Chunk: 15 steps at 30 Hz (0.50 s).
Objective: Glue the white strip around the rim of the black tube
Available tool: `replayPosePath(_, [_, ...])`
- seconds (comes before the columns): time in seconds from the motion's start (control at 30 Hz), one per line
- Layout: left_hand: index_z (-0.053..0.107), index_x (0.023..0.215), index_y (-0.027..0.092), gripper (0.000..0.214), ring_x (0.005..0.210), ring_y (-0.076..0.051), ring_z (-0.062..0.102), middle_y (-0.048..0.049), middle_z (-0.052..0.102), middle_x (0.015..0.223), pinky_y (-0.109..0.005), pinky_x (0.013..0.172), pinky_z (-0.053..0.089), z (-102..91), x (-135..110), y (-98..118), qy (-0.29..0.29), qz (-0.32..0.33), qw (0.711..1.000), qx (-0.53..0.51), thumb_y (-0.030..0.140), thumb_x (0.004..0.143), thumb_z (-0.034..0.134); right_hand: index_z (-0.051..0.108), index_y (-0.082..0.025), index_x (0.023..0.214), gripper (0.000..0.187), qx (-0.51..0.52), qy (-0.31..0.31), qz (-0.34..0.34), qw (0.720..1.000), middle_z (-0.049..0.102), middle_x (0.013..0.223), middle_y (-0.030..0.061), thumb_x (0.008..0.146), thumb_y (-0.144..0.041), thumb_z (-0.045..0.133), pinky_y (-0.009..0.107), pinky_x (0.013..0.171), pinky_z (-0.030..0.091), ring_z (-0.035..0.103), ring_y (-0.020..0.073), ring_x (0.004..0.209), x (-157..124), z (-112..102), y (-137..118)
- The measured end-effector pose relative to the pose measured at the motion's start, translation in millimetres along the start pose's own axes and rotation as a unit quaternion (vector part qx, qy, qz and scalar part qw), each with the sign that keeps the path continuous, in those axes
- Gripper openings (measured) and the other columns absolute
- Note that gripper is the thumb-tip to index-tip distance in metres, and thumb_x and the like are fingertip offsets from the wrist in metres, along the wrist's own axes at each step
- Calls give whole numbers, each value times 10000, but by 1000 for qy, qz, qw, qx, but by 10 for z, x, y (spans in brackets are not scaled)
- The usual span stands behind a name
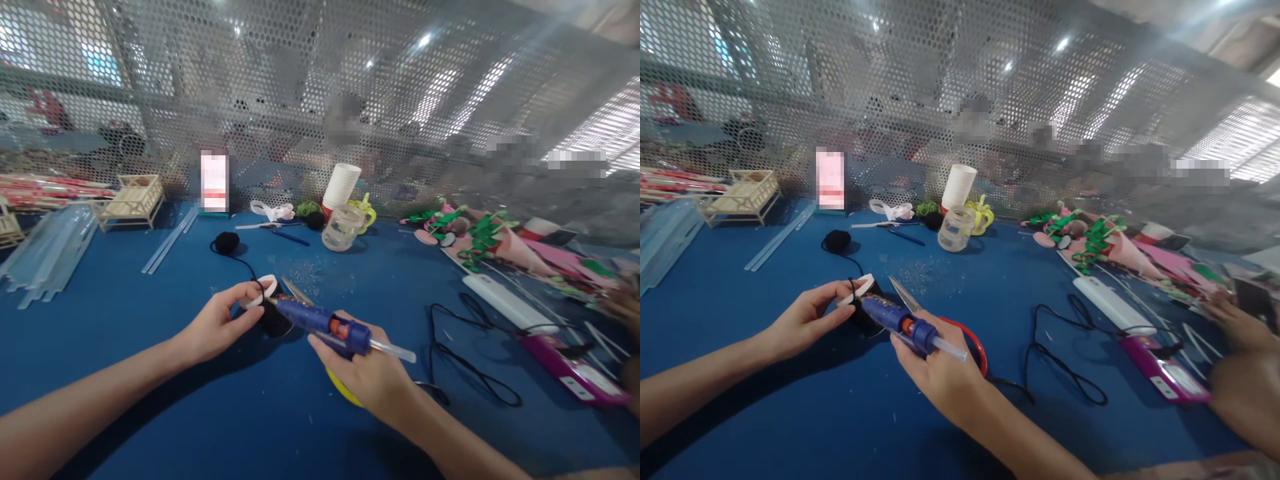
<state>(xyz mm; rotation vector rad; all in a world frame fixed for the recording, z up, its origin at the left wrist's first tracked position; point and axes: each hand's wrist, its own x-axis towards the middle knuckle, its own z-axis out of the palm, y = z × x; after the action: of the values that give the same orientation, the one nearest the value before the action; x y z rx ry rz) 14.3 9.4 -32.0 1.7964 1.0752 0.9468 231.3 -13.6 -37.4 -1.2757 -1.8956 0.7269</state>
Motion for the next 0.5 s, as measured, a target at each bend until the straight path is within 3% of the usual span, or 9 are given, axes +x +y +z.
replayPosePath(0.13, [399, 699, 187, 124, 1178, -227, 398, -76, 568, 915, -312, 927, 320, -15, -5, -2, -16, 3, 1000, -11, 228, 806, 446, 551, -235, 738, 70, -27, -10, -19, 999, 582, 599, 1, 742, -303, 535, 265, 485, 454, 543, 156, 489, 29, -65, -59])
replayPosePath(0.37, [371, 669, 186, 150, 1196, -235, 384, -105, 602, 979, -329, 925, 321, -45, 2, -22, -36, 12, 998, -52, 199, 796, 449, 569, -203, 737, 126, -23, -17, 6, 1000, 595, 584, -1, 752, -317, 517, 237, 457, 452, 557, 143, 471, 40, -79, -124])
replayPosePath(0.5, [354, 661, 188, 165, 1199, -250, 383, -138, 565, 1125, -357, 936, 309, -54, 4, -32, -42, 14, 997, -68, 173, 785, 463, 573, -213, 729, 134, -11, -10, 5, 1000, 597, 570, -10, 752, -333, 518, 226, 452, 459, 567, 142, 472, 6, -22, -56])
